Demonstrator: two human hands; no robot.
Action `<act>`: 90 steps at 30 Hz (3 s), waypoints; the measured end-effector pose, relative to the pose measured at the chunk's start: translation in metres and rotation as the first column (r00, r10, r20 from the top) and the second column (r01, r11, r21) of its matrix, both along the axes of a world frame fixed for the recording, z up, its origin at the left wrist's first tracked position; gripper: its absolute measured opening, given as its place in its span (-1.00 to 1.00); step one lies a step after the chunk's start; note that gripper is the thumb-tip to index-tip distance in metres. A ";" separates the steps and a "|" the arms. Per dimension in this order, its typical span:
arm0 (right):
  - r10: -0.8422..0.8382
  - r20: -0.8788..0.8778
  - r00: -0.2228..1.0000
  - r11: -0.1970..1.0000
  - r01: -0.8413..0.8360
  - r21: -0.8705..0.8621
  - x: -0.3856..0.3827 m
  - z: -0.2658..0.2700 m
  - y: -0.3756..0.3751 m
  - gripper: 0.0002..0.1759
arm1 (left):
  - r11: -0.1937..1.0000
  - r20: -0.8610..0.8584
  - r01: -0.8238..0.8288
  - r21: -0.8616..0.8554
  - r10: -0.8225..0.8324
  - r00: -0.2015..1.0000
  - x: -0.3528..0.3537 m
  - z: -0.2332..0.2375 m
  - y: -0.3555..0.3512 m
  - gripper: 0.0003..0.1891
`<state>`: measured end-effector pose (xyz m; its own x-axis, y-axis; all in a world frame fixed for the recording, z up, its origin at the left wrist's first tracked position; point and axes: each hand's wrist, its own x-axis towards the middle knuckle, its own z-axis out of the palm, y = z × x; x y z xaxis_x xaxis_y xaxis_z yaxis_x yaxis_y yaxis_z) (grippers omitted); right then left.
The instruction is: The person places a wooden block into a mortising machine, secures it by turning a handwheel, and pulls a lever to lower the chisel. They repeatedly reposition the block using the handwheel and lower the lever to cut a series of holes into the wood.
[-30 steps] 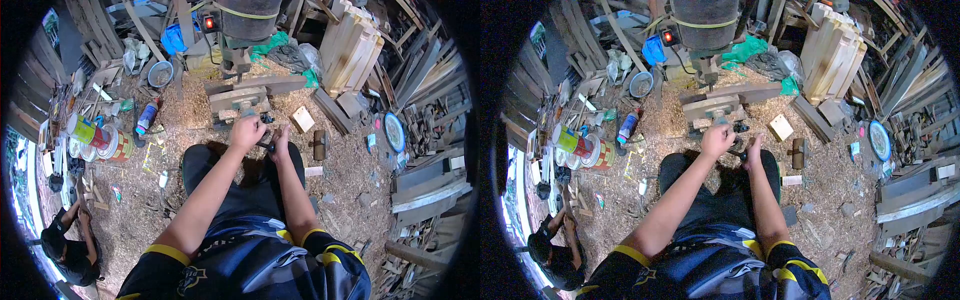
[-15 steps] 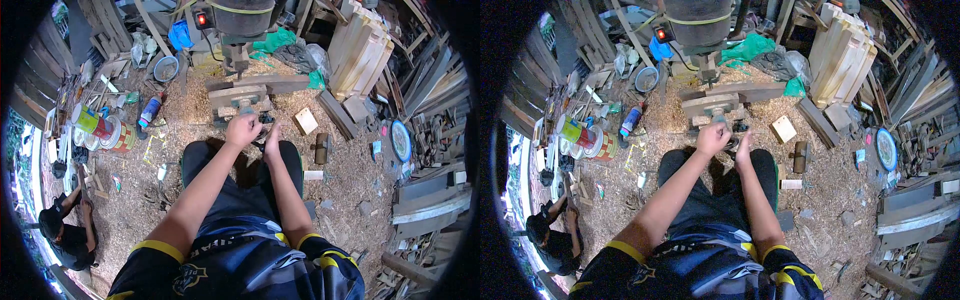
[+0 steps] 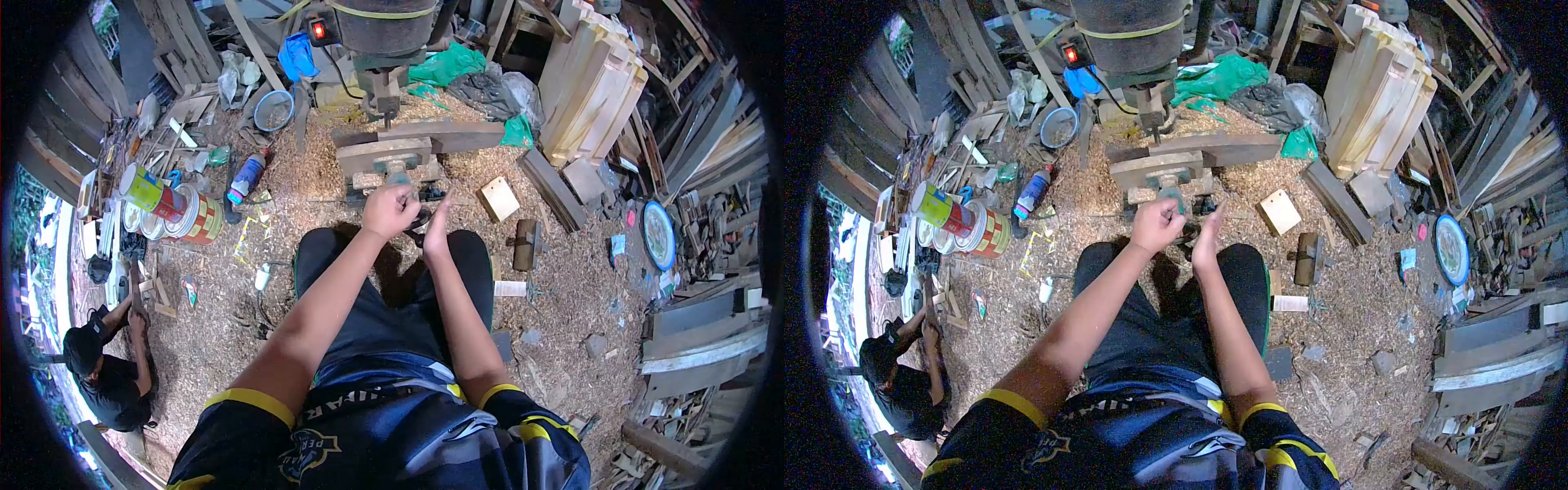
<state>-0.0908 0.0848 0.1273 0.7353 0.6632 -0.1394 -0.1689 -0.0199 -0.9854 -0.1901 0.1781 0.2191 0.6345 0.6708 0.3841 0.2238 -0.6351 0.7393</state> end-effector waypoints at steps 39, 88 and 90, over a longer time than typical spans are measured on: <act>-0.053 0.244 0.968 0.983 0.094 -0.159 0.010 -0.010 -0.017 -0.25 | 0.998 -0.017 -0.001 -0.060 0.000 1.000 -0.001 0.003 -0.002 -0.76; -0.475 0.645 0.599 0.826 0.051 0.561 0.108 0.472 0.109 -0.47 | 0.947 0.078 0.081 0.311 -0.110 0.991 -0.001 0.002 0.004 -0.75; -0.543 0.550 0.635 0.732 0.038 0.680 0.125 0.516 0.146 -0.52 | 0.955 0.043 0.104 0.276 -0.121 0.992 -0.001 0.005 0.003 -0.74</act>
<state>0.0342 0.2308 0.6435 0.5992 0.1437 0.7876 0.6526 0.4821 -0.5845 -0.1910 0.1811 0.2245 0.6705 0.4606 0.5816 0.1004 -0.8331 0.5439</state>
